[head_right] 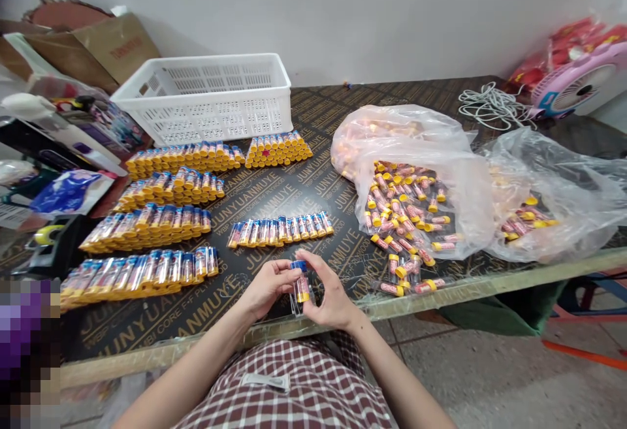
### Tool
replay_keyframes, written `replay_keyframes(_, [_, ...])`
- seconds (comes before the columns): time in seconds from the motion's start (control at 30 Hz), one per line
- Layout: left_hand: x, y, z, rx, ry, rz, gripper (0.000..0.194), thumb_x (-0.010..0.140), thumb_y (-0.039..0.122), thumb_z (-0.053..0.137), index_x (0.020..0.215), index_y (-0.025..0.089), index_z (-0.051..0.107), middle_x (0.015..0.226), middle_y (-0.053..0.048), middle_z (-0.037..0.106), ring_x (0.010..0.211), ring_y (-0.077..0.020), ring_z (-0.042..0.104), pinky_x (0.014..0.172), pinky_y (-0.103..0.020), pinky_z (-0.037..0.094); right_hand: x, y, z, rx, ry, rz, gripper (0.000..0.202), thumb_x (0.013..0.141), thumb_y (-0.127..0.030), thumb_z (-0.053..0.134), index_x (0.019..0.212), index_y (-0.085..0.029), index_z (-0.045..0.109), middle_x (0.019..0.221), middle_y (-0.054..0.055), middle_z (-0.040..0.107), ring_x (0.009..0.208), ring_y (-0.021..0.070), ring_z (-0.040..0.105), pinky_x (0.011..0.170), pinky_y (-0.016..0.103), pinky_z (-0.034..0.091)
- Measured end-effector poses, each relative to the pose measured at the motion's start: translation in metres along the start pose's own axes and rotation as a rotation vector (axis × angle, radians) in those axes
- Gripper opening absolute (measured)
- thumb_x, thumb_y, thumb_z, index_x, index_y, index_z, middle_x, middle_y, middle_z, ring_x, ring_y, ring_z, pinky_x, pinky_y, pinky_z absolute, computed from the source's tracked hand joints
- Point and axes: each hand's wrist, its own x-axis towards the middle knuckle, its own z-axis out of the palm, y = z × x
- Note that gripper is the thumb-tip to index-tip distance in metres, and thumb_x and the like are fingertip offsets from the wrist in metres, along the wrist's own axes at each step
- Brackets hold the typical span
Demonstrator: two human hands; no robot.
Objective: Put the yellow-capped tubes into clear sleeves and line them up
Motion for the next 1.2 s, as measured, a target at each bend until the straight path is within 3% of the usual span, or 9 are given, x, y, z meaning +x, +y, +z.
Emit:
replay_keyframes(0.77, [-0.004,0.001,0.01,-0.018,0.036,0.009,0.039,0.052,0.035,0.084,0.075,0.01,0.063,0.066,-0.004,0.066,0.057,-0.0128,0.06,0.058,-0.023,0.044,-0.001,0.003,0.007,0.086,0.095,-0.002,0.085,0.059,-0.007,0.05,0.139,-0.023,0.027,0.137,0.009,0.046,0.123,0.0254,0.048,0.103,0.042,0.042])
replay_keyframes(0.87, [-0.001,0.005,0.011,0.029,0.04,0.038,0.035,0.056,0.035,0.081,0.073,0.011,0.063,0.065,-0.004,0.065,0.057,-0.0127,0.059,0.058,-0.024,0.044,0.0,0.001,0.004,0.07,0.08,-0.004,0.085,0.063,-0.008,0.051,0.141,-0.024,0.023,0.141,0.009,0.04,0.126,0.0253,0.044,0.105,0.043,0.04])
replay_keyframes(0.97, [0.015,0.022,0.008,0.222,0.075,0.201,0.027,0.062,0.036,0.075,0.071,0.013,0.064,0.063,-0.004,0.065,0.057,-0.0142,0.058,0.061,-0.026,0.045,0.002,0.0,-0.002,-0.012,0.09,0.009,0.088,0.068,-0.013,0.056,0.144,-0.025,0.015,0.15,0.009,0.023,0.13,0.0264,0.038,0.108,0.046,0.033])
replay_keyframes(1.03, [0.033,0.038,0.003,0.457,0.169,0.353,0.022,0.066,0.035,0.071,0.065,0.014,0.063,0.06,-0.004,0.064,0.057,-0.0153,0.057,0.064,-0.027,0.044,0.002,0.001,-0.007,-0.052,0.138,0.029,0.089,0.071,-0.017,0.059,0.145,-0.026,0.011,0.152,0.009,0.017,0.131,0.0268,0.037,0.109,0.048,0.031])
replay_keyframes(1.13, [0.066,0.06,-0.004,0.909,0.447,0.466,0.017,0.064,0.028,0.069,0.075,0.016,0.065,0.061,-0.002,0.063,0.062,-0.018,0.058,0.064,-0.027,0.041,0.001,0.005,-0.016,-0.094,0.226,0.081,0.082,0.076,-0.019,0.057,0.145,-0.028,0.013,0.149,0.009,0.024,0.128,0.0253,0.041,0.106,0.047,0.035])
replay_keyframes(1.2, [0.083,0.067,-0.008,1.227,0.536,0.46,0.025,0.067,0.027,0.066,0.09,0.017,0.064,0.068,-0.005,0.065,0.07,-0.0217,0.06,0.066,-0.028,0.04,-0.002,0.007,-0.023,-0.176,0.262,0.118,0.071,0.079,-0.019,0.056,0.142,-0.029,0.024,0.146,0.008,0.029,0.127,0.0249,0.041,0.105,0.046,0.037])
